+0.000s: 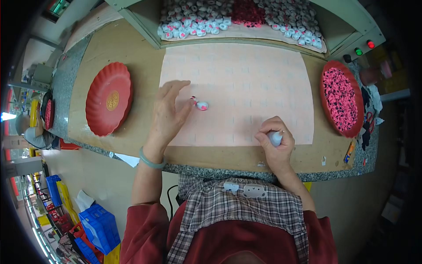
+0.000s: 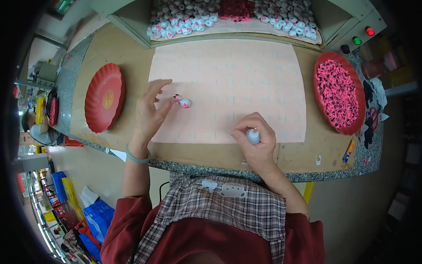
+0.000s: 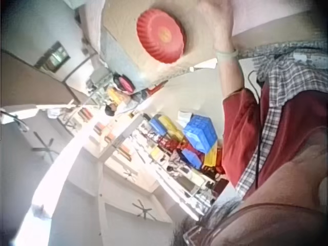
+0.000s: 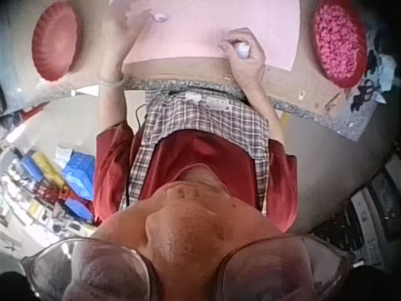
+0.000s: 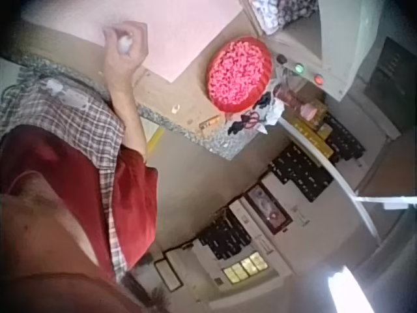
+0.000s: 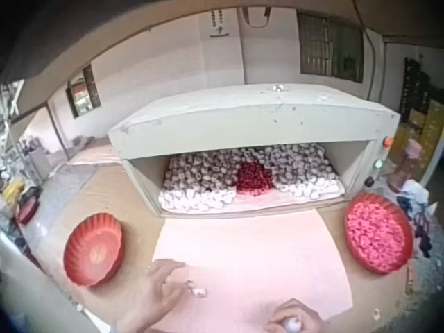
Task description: The person retrieves figurine heads from an upper shelf, applies glue to them using a precision bottle, attaches small accessories by hand, and places the assembled pieces on the mat.
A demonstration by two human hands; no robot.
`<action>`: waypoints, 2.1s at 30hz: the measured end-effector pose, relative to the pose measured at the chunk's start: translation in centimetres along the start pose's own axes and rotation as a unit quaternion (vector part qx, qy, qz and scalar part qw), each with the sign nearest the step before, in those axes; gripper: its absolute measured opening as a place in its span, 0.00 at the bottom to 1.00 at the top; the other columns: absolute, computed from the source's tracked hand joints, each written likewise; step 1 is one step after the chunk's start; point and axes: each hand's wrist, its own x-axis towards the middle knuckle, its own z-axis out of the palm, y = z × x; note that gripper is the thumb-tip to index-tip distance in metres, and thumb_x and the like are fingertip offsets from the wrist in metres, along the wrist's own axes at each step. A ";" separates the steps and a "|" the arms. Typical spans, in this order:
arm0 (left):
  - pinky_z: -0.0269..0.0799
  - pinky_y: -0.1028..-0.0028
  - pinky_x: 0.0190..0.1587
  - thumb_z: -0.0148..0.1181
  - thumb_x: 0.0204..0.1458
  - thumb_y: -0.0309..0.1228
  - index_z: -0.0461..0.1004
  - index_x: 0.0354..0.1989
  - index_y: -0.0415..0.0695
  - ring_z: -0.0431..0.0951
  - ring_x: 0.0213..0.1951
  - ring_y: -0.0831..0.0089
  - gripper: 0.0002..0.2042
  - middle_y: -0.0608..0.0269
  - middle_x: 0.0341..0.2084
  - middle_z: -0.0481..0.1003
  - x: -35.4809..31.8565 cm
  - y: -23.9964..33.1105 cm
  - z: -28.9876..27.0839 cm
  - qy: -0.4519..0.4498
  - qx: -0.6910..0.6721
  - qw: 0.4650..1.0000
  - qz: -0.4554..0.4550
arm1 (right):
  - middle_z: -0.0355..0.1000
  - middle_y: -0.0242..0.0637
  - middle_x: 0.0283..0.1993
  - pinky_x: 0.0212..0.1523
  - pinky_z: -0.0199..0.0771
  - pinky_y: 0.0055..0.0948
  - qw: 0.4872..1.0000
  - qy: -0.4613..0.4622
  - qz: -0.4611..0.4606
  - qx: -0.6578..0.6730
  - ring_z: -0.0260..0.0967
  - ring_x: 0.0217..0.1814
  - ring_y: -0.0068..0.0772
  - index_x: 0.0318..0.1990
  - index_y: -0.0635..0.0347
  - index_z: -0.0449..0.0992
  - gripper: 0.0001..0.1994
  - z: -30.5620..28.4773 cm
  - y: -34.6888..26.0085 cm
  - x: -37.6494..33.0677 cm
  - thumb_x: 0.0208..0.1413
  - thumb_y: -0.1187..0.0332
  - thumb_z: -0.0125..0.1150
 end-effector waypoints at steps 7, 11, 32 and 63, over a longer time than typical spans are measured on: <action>0.67 0.64 0.43 0.59 0.45 0.26 0.73 0.40 0.43 0.70 0.40 0.58 0.12 0.55 0.38 0.72 13.0 1.0 2.2 0.128 0.218 0.924 0.285 | 0.64 0.32 0.33 0.32 0.62 0.17 0.999 0.005 0.044 0.016 0.61 0.31 0.19 0.34 0.62 0.69 0.08 -0.1 -0.7 0.7 0.47 0.81 0.59; 0.67 0.62 0.42 0.60 0.43 0.27 0.73 0.39 0.44 0.71 0.39 0.57 0.12 0.56 0.35 0.72 19.6 1.0 5.1 0.136 0.264 0.890 0.347 | 0.67 0.34 0.30 0.34 0.66 0.21 0.997 0.026 0.073 0.020 0.66 0.32 0.23 0.31 0.62 0.70 0.08 -0.4 -0.5 0.7 0.45 0.81 0.61; 0.69 0.81 0.34 0.47 0.60 0.36 0.70 0.48 0.37 0.70 0.29 0.81 0.16 0.66 0.29 0.71 15.2 6.0 4.9 -0.109 -0.408 0.906 0.041 | 0.66 0.33 0.34 0.35 0.66 0.21 0.983 0.015 0.160 0.087 0.65 0.34 0.23 0.38 0.62 0.68 0.09 -1.3 -0.4 1.3 0.48 0.79 0.58; 0.70 0.78 0.45 0.52 0.55 0.26 0.67 0.53 0.37 0.74 0.41 0.73 0.17 0.47 0.47 0.71 -3.0 5.3 8.3 -0.223 -0.663 0.710 -0.078 | 0.70 0.43 0.39 0.21 0.62 0.14 0.969 0.163 0.055 0.177 0.67 0.26 0.24 0.42 0.62 0.66 0.18 -4.5 -3.6 1.5 0.47 0.68 0.67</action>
